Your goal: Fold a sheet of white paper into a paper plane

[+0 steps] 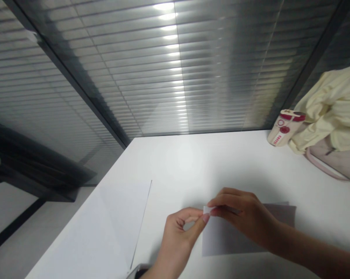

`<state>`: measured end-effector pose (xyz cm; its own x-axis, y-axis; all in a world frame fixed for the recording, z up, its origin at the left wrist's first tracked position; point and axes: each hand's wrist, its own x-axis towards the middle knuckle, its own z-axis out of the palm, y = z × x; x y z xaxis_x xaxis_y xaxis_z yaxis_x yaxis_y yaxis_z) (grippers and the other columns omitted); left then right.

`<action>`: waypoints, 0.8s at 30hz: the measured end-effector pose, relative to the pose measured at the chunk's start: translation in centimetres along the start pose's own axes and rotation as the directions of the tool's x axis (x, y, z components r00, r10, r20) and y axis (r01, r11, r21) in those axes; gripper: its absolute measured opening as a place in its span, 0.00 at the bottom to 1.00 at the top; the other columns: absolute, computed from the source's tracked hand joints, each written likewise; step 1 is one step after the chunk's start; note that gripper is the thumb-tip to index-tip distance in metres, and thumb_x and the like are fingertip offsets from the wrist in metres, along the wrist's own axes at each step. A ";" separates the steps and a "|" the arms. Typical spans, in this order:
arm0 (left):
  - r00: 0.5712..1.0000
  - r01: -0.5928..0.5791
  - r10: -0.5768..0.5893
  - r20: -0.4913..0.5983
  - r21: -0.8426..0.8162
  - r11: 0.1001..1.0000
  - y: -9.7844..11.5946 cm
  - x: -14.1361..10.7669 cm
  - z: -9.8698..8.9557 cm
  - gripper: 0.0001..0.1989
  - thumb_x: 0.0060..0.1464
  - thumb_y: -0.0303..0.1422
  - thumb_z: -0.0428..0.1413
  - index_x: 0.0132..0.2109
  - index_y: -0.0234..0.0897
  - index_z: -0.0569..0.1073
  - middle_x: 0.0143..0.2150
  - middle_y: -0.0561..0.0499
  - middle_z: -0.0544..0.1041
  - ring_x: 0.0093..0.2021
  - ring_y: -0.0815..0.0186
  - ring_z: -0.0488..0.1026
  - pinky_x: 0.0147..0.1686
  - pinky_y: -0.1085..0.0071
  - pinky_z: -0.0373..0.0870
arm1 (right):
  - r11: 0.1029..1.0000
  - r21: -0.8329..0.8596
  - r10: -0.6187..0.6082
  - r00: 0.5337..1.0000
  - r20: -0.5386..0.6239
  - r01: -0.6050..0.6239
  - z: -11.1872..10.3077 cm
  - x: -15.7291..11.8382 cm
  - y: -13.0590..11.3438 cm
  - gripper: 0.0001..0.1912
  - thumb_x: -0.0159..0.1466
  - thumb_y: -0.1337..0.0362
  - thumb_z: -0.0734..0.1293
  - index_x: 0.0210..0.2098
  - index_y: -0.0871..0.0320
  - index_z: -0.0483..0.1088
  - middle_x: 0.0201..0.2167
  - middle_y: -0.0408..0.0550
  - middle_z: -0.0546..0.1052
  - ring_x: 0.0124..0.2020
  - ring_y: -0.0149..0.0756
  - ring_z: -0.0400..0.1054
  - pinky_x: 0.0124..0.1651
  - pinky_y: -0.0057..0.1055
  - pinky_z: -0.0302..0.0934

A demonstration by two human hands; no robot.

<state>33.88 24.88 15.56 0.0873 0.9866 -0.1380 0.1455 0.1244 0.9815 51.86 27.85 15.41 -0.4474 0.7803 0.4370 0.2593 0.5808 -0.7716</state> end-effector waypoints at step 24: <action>0.967 -0.199 0.254 -0.035 0.521 0.830 -2.6 3.5 -2.0 0.12 0.56 0.39 0.54 0.27 0.37 0.69 0.23 0.54 0.67 0.26 0.65 0.65 0.27 0.70 0.63 | 0.912 -0.051 0.405 0.913 -0.047 -0.407 -8.4 -6.1 6.4 0.14 0.61 0.54 0.67 0.36 0.56 0.80 0.31 0.49 0.79 0.33 0.40 0.73 0.36 0.34 0.67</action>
<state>31.79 28.25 12.75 0.0863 0.9890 0.1202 0.6165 -0.1478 0.7733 63.44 28.72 11.69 -0.2635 0.9586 0.1083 0.4620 0.2239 -0.8581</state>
